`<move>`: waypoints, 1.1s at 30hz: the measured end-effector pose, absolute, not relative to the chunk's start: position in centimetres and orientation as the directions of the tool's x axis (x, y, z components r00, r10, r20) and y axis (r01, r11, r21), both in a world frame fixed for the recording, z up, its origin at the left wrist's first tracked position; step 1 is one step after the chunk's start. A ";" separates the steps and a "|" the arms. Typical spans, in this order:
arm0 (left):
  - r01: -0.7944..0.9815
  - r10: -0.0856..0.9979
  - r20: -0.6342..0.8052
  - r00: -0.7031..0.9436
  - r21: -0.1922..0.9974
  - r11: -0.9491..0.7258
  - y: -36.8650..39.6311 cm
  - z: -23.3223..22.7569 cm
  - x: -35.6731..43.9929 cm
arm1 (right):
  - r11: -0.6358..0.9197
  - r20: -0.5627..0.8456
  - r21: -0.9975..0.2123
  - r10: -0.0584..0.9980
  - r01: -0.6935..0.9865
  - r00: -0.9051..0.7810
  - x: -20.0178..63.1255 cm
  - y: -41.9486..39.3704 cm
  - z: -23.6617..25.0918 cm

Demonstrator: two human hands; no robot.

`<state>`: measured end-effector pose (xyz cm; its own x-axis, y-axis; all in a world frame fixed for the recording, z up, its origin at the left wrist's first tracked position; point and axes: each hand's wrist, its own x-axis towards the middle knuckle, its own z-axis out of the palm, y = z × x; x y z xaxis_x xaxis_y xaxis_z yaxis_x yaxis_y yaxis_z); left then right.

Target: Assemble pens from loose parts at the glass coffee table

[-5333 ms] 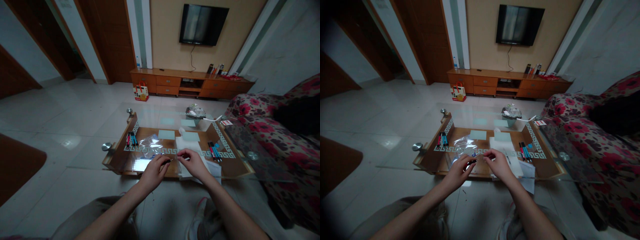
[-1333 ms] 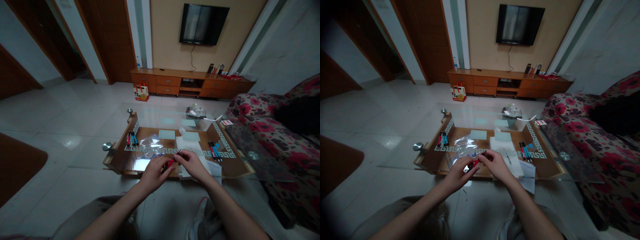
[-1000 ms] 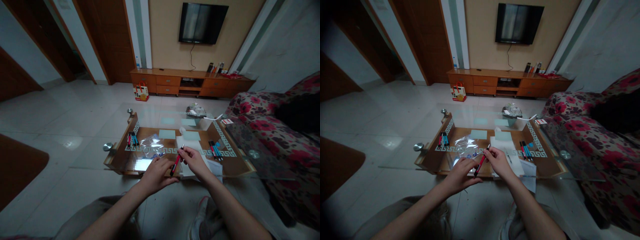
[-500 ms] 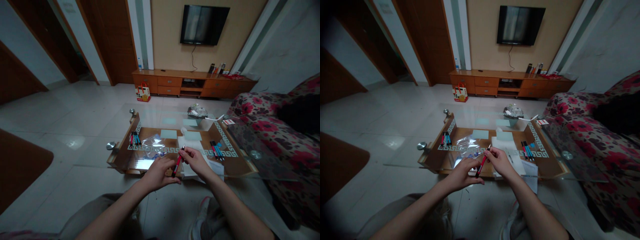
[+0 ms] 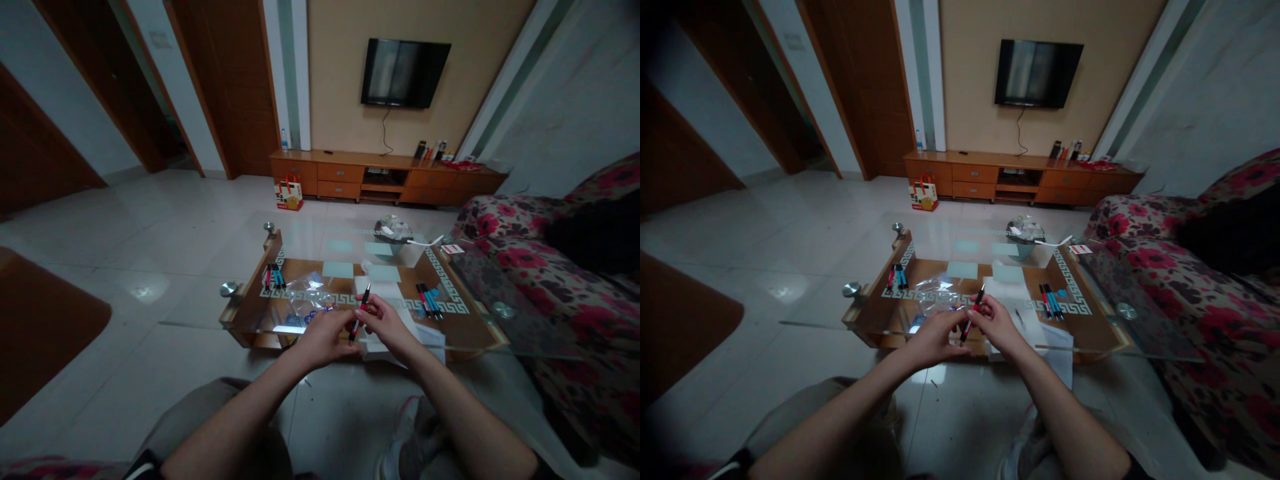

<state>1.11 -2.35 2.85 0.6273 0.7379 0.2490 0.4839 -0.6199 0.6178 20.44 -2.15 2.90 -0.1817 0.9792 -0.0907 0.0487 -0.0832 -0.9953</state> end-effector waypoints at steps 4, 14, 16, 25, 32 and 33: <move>0.501 0.731 0.223 0.645 0.599 -0.625 -1.4 2.8 0.1 | -0.076 -0.077 -0.997 0.993 0.018 -0.085 24.7 -1.1 3.3; 0.740 0.960 0.236 0.152 0.616 -0.268 6.1 2.0 -9.4 | -0.165 0.035 -0.954 0.771 0.252 0.636 43.5 2.8 -2.1; 0.775 0.970 0.237 0.057 0.602 -0.193 7.4 1.1 -11.1 | -0.194 0.087 -0.923 0.738 0.333 0.669 45.2 3.0 -3.7; 0.944 0.965 0.260 -0.030 0.324 -0.058 11.9 -2.9 -14.3 | -0.255 0.252 -0.598 0.840 0.760 0.481 46.3 4.2 -6.5; 0.982 0.977 0.188 -0.101 0.178 0.067 13.1 -4.2 -14.7 | -0.277 0.270 -0.527 0.842 0.804 0.467 45.8 5.5 -7.4; 0.980 0.978 0.169 -0.119 0.176 0.089 13.1 -4.2 -14.7 | -0.281 0.263 -0.517 0.847 0.809 0.462 45.8 5.6 -7.5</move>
<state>-14.72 13.05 -4.15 -0.1193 0.9784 0.1691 0.9804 0.0892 0.1756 45.81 5.55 -7.51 0.4625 0.8468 0.2627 0.8087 -0.2814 -0.5165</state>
